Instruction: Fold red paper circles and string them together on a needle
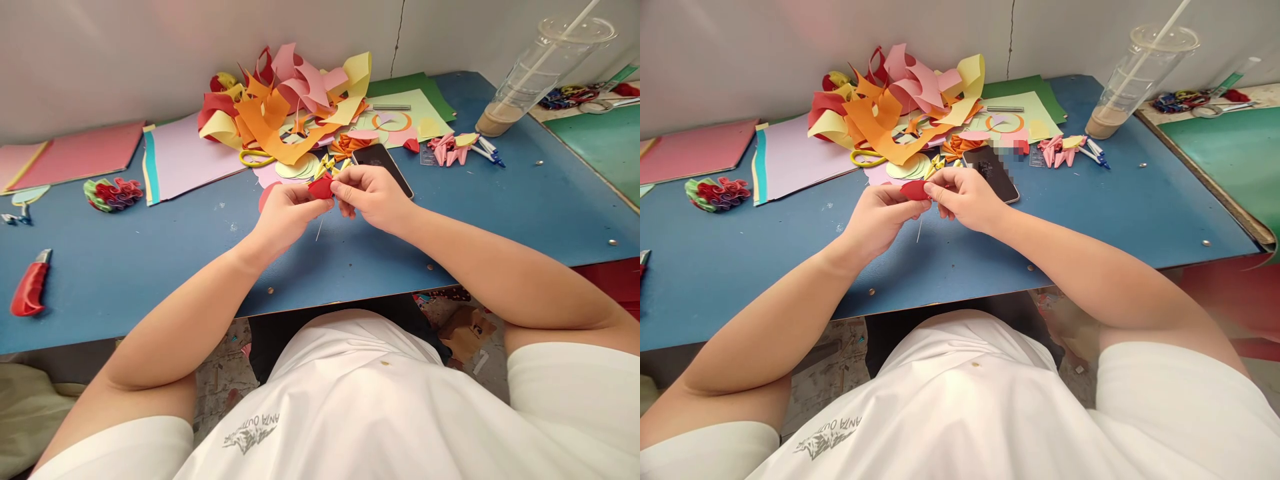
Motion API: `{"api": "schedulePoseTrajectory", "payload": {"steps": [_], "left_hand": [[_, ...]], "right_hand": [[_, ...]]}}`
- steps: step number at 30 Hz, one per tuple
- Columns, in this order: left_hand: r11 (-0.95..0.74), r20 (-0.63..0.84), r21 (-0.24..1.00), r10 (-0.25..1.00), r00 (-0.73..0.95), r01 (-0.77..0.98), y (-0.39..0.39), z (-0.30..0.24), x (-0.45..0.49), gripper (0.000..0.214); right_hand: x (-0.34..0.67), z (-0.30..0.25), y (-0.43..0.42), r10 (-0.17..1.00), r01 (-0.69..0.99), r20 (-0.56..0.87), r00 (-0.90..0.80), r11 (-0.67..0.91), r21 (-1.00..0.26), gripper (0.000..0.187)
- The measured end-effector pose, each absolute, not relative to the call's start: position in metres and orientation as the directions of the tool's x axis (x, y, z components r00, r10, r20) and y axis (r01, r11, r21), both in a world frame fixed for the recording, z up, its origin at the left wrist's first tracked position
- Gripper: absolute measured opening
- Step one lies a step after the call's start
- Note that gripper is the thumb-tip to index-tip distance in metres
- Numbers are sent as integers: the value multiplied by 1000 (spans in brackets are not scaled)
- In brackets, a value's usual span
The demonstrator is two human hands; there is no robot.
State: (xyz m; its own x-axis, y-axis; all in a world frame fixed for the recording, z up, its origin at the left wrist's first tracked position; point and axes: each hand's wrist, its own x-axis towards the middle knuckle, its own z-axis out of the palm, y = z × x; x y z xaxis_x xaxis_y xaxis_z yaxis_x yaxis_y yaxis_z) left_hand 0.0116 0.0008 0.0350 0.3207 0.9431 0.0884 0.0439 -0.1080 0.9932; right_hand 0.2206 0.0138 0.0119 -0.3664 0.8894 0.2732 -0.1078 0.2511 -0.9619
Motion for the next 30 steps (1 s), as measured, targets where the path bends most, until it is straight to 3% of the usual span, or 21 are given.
{"api": "schedulePoseTrajectory", "payload": {"steps": [5,11,16,24,30], "left_hand": [[-103,77,992,949,307,68,1,35,11,11],[-82,60,995,952,299,61,0,37,12,12],[-93,74,995,943,324,43,-3,41,14,13],[-95,75,994,940,331,46,0,41,11,16],[-84,53,994,929,368,71,2,47,7,35]], "right_hand": [[222,10,15,895,-107,262,-360,240,-965,45],[218,11,12,898,-90,266,-351,250,-964,70],[215,9,12,890,-105,278,-361,257,-961,79],[217,7,11,878,-69,320,-355,317,-946,73],[219,12,8,859,-53,390,-332,396,-917,65]]}}
